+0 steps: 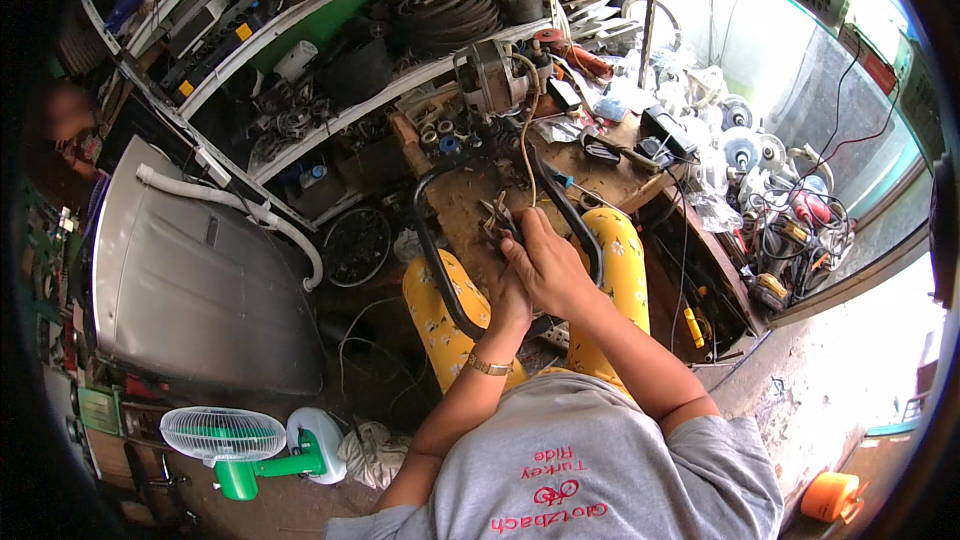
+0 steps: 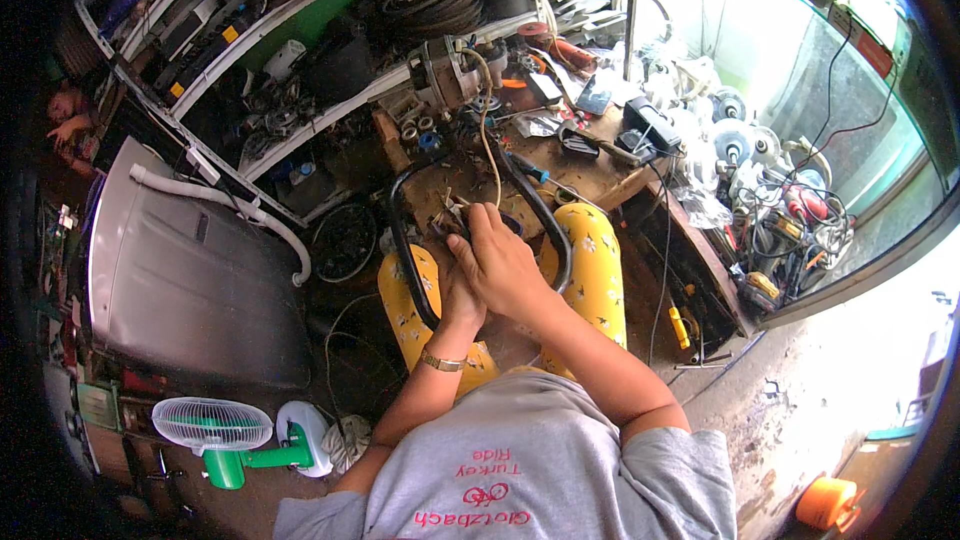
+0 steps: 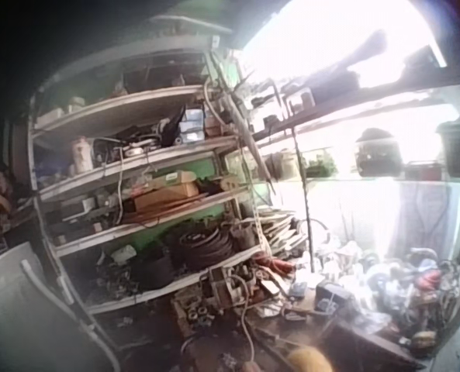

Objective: The person sits on the floor in a cluttered workshop and repairs a white electrical cord. They use pliers to strip the insulation from the wire ends and then use a soldering iron to heat and join the exposed copper strands.

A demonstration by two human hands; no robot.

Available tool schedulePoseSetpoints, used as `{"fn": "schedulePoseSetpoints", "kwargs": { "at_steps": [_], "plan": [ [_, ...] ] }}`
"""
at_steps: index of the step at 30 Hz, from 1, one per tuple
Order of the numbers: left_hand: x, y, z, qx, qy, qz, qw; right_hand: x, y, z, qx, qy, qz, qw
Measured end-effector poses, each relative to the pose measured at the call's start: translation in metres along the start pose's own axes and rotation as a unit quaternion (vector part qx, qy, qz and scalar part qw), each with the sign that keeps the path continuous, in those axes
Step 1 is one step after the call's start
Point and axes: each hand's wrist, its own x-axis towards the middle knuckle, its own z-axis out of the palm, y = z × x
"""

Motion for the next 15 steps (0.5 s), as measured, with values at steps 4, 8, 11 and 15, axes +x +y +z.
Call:
{"fn": "schedulePoseSetpoints", "kwargs": {
  "at_steps": [4,8,11,15],
  "plan": [
    [-0.004,0.019,0.018,0.128,-0.02,0.019,0.991,0.0,0.002,-0.001,0.004,-0.007,-0.001,1.0],
    [-0.007,0.029,0.029,0.185,-0.038,0.058,0.98,0.003,0.001,-0.002,0.022,-0.027,-0.003,0.999],
    [-0.004,0.032,0.022,0.248,-0.062,0.076,0.964,0.004,0.0,-0.003,0.029,-0.035,-0.009,0.999],
    [-0.006,0.036,0.033,0.28,-0.022,0.113,0.953,0.007,-0.005,-0.008,0.022,-0.055,0.003,0.998]
  ]
}}
